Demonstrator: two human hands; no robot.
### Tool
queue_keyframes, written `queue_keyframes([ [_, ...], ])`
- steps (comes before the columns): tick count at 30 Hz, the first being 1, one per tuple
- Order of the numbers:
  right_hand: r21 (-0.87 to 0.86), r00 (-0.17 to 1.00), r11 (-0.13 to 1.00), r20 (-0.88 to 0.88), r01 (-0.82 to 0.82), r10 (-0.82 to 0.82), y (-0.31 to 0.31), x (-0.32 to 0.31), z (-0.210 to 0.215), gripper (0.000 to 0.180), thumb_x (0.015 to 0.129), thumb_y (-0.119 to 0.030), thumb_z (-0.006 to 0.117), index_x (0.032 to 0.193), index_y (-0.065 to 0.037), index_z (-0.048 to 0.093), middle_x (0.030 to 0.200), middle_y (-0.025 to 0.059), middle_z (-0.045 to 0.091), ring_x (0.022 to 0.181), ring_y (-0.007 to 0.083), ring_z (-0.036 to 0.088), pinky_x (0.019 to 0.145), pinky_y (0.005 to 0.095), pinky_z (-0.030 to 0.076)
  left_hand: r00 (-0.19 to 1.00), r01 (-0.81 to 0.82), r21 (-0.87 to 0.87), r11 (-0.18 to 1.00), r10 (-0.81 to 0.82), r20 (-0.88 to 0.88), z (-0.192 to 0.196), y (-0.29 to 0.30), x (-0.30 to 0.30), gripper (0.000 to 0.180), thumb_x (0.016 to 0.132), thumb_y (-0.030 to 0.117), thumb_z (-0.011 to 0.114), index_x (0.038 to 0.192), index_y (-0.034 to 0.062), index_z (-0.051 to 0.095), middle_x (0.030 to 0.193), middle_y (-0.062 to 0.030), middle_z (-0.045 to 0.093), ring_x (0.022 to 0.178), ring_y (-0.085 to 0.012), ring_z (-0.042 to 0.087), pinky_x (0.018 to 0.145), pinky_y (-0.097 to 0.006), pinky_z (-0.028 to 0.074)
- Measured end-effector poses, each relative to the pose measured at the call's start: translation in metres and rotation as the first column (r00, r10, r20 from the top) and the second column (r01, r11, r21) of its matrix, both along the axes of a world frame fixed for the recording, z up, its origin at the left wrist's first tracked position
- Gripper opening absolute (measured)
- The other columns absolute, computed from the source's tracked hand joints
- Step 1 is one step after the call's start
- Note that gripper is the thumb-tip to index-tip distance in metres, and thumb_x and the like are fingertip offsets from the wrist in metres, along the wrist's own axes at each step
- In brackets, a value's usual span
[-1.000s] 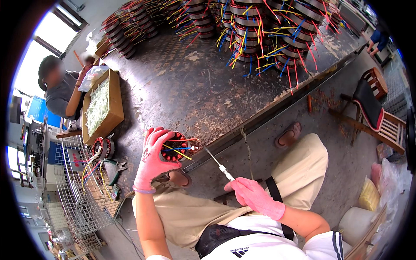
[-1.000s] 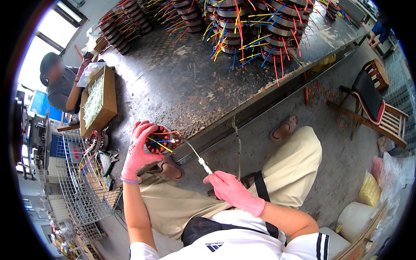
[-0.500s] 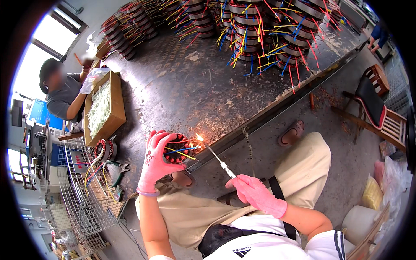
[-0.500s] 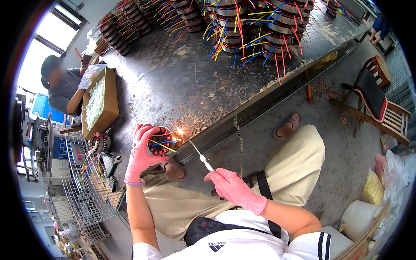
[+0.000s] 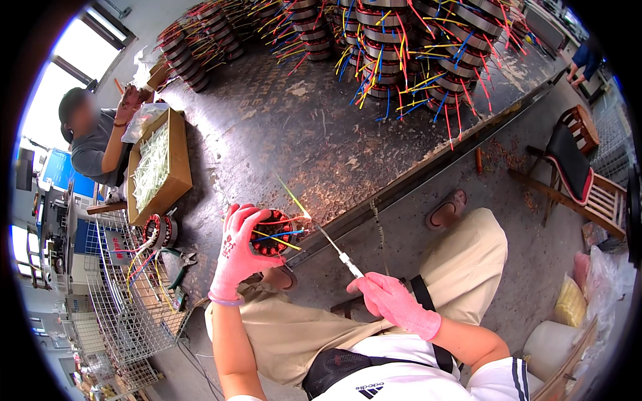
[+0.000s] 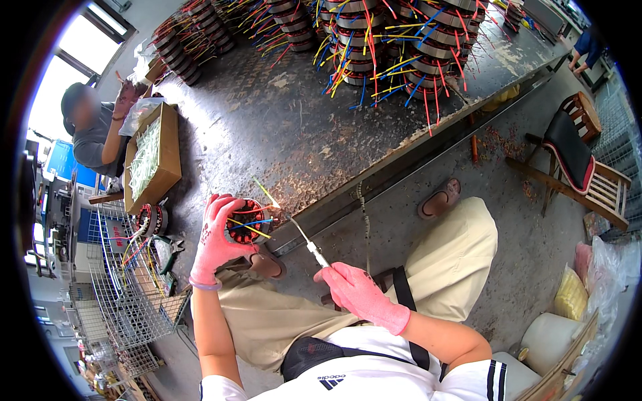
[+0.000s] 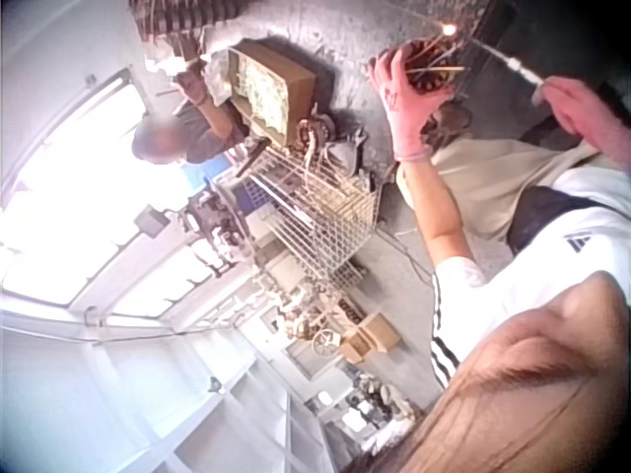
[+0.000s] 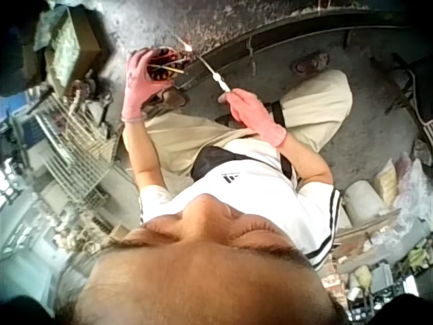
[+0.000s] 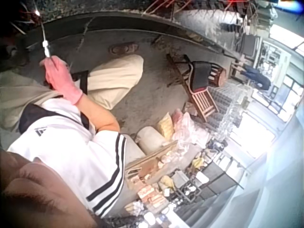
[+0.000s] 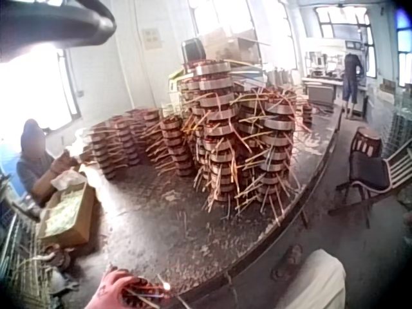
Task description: The person uses a handheld heating tool to treat the ends of wires on a motor stator and then places it onto a stack on the workbench.
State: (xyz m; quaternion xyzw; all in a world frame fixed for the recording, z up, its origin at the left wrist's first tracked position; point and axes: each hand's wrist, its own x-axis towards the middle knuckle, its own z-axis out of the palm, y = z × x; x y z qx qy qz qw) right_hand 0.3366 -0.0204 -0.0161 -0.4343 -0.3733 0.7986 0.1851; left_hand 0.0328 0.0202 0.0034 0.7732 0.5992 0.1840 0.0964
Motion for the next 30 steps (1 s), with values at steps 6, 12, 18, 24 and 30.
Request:
queue_keyframes([
  [6, -0.03, 1.0, 1.0, -0.01, 0.008, -0.008, -0.0005, 0.0002, -0.0025, 0.029, 0.101, -0.024, 0.044, 0.098, -0.001, 0.062, 0.056, -0.0045, 0.039, 0.05, 0.005, 0.038, 0.046, 0.0238, 0.03, 0.999, 0.04, 0.013, 0.999, -0.04, 0.03, -0.0001, 0.0007, 0.0014, 0.087, 0.043, 0.022, 0.088, 0.122, 0.0063, 0.055, 0.127, -0.0124, 0.054, 0.126, -0.0336, 0.044, 0.114, -0.05, 0.024],
  [12, -0.012, 1.0, 1.0, 0.006, 0.011, -0.011, 0.0009, -0.0018, 0.0024, 0.029, 0.101, -0.024, 0.044, 0.099, -0.001, 0.061, 0.056, -0.0048, 0.039, 0.05, 0.0047, 0.037, 0.046, 0.0233, 0.03, 0.999, 0.043, -0.002, 0.999, -0.043, 0.023, 0.0011, 0.0012, -0.0001, 0.087, 0.044, 0.024, 0.088, 0.122, 0.0058, 0.054, 0.127, -0.0122, 0.055, 0.124, -0.0321, 0.047, 0.114, -0.049, 0.024],
  [18, -0.007, 1.0, 1.0, 0.021, 0.005, -0.005, 0.0007, -0.0006, 0.0007, 0.028, 0.101, -0.024, 0.045, 0.098, -0.001, 0.062, 0.056, -0.0046, 0.039, 0.049, 0.0048, 0.036, 0.045, 0.0233, 0.029, 0.998, 0.046, 0.007, 0.999, -0.047, 0.041, -0.002, 0.0027, -0.0014, 0.085, 0.043, 0.024, 0.088, 0.119, 0.0062, 0.055, 0.125, -0.0117, 0.055, 0.122, -0.0322, 0.048, 0.114, -0.05, 0.024],
  [24, -0.026, 1.0, 0.999, 0.007, 0.023, -0.022, 0.0009, -0.0017, -0.0008, 0.029, 0.101, -0.024, 0.045, 0.097, -0.001, 0.062, 0.056, -0.0046, 0.038, 0.049, 0.0047, 0.036, 0.045, 0.0234, 0.029, 0.998, 0.031, 0.01, 0.999, -0.032, 0.052, -0.0005, 0.0016, 0.0012, 0.083, 0.043, 0.024, 0.087, 0.117, 0.0063, 0.056, 0.123, -0.0113, 0.056, 0.12, -0.0327, 0.049, 0.114, -0.051, 0.024],
  [30, -0.028, 1.0, 0.999, -0.016, 0.021, -0.021, 0.0012, -0.0012, -0.0011, 0.029, 0.101, -0.024, 0.045, 0.097, -0.001, 0.062, 0.057, -0.0042, 0.038, 0.05, 0.0045, 0.037, 0.046, 0.0234, 0.031, 0.998, 0.021, 0.017, 1.0, -0.021, 0.053, -0.0013, 0.0004, 0.0026, 0.083, 0.043, 0.023, 0.087, 0.118, 0.0071, 0.055, 0.123, -0.0115, 0.055, 0.12, -0.0336, 0.049, 0.113, -0.05, 0.024],
])
